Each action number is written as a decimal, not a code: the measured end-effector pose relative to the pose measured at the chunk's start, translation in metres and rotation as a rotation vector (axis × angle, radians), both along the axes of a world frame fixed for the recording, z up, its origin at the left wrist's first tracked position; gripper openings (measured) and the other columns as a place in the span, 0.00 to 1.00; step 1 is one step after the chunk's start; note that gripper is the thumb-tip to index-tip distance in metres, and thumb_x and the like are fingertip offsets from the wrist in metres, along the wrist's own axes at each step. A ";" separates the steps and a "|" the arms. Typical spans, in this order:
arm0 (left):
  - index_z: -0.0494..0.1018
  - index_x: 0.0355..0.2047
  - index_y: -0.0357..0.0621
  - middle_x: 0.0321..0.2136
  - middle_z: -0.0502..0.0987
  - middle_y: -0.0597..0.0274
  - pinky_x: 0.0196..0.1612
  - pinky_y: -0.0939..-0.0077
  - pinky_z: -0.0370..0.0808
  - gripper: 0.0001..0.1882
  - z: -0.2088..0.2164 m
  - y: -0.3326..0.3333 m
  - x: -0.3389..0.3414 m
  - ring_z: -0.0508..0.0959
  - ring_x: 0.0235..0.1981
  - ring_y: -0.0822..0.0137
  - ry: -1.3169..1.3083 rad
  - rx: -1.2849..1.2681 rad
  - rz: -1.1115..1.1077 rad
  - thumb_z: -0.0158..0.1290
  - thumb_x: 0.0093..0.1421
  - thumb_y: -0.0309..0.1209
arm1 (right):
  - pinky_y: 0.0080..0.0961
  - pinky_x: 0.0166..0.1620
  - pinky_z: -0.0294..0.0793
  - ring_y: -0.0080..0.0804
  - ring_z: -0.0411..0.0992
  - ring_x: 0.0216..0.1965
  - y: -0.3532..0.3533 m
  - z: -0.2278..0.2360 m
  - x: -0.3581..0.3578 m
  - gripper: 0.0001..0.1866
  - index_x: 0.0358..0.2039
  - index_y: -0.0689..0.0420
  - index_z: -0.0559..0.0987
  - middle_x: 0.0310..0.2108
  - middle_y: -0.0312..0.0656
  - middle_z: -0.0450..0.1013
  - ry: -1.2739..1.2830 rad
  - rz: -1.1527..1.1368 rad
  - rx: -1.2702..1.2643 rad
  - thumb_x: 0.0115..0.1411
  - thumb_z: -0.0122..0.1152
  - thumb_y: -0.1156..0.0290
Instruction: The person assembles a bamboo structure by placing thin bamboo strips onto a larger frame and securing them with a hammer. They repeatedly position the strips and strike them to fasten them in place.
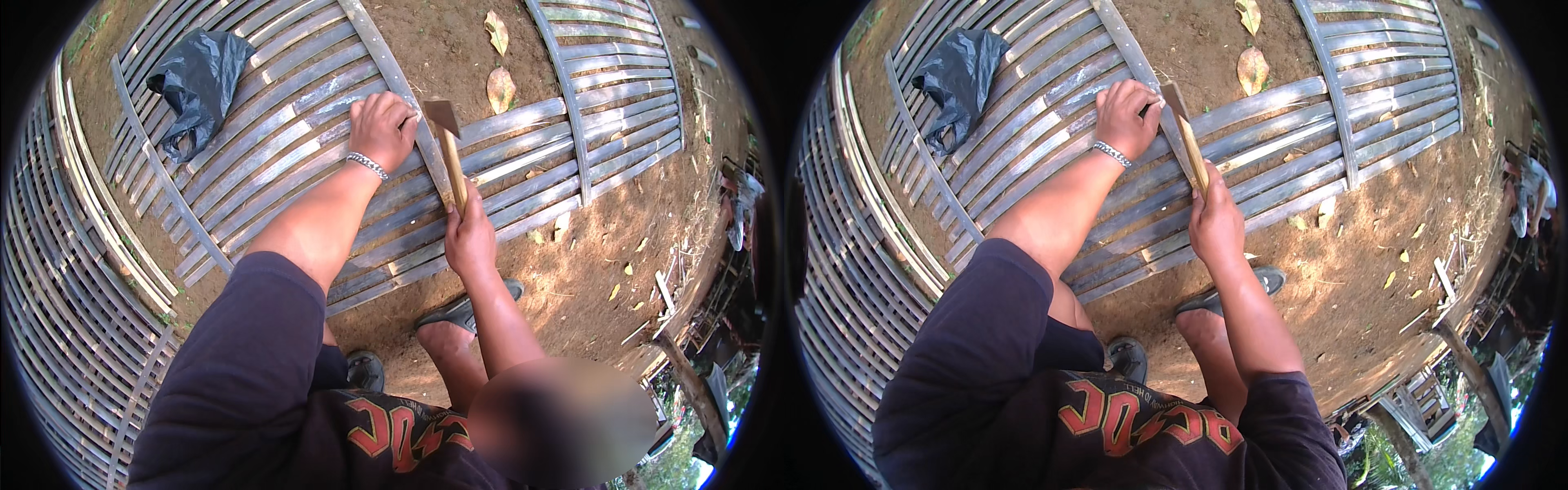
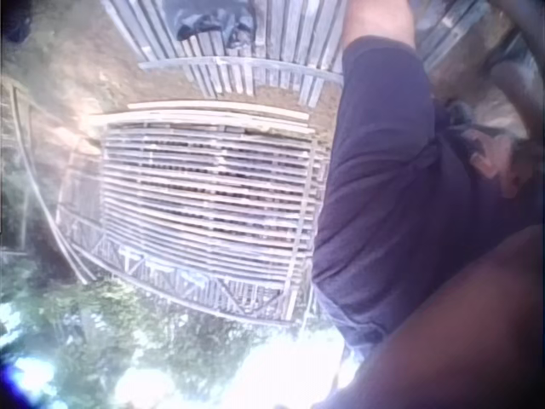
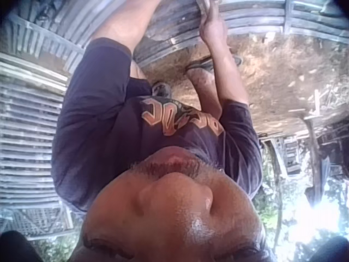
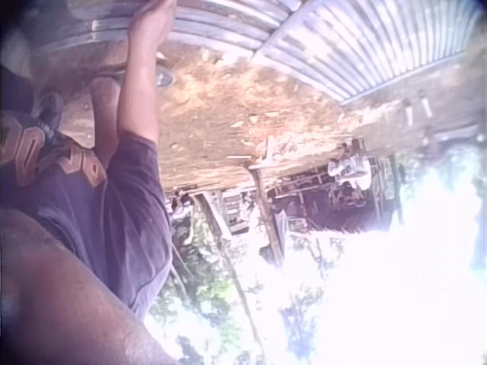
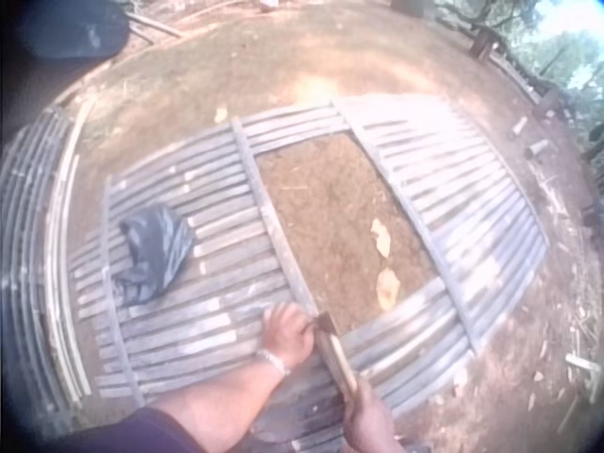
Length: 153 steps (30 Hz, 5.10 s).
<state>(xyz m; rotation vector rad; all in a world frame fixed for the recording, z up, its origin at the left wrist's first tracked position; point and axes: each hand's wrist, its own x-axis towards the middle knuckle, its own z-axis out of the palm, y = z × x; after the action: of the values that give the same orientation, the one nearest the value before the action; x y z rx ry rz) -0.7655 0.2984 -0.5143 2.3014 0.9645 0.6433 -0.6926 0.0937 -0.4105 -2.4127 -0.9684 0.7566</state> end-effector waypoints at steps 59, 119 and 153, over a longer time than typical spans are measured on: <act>0.67 0.65 0.47 0.65 0.70 0.55 0.73 0.48 0.52 0.27 -0.004 0.094 0.072 0.63 0.69 0.55 0.176 0.270 -0.054 0.50 0.68 0.42 | 0.24 0.26 0.75 0.24 0.70 0.22 0.087 -0.054 0.000 0.24 0.63 0.62 0.56 0.27 0.39 0.69 0.606 -0.710 0.507 0.72 0.53 0.73; 0.62 0.70 0.50 0.71 0.62 0.54 0.76 0.46 0.46 0.29 -0.006 0.080 0.076 0.57 0.74 0.57 0.371 0.253 -0.014 0.43 0.70 0.40 | 0.40 0.43 0.77 0.53 0.77 0.36 -0.011 -0.024 0.016 0.23 0.61 0.66 0.66 0.40 0.54 0.75 -0.195 0.168 0.418 0.68 0.58 0.75; 0.60 0.71 0.49 0.71 0.61 0.54 0.76 0.47 0.45 0.30 -0.005 0.082 0.078 0.56 0.75 0.58 0.396 0.234 -0.040 0.42 0.71 0.40 | 0.51 0.38 0.78 0.67 0.78 0.36 -0.005 -0.022 0.038 0.19 0.57 0.62 0.69 0.34 0.62 0.77 -0.018 0.260 -0.098 0.67 0.58 0.74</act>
<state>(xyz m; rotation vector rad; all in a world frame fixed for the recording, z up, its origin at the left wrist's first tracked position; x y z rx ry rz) -0.6875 0.3807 -0.5191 2.7142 1.0606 0.2980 -0.6541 0.0891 -0.4321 -2.4072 -1.2975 0.8923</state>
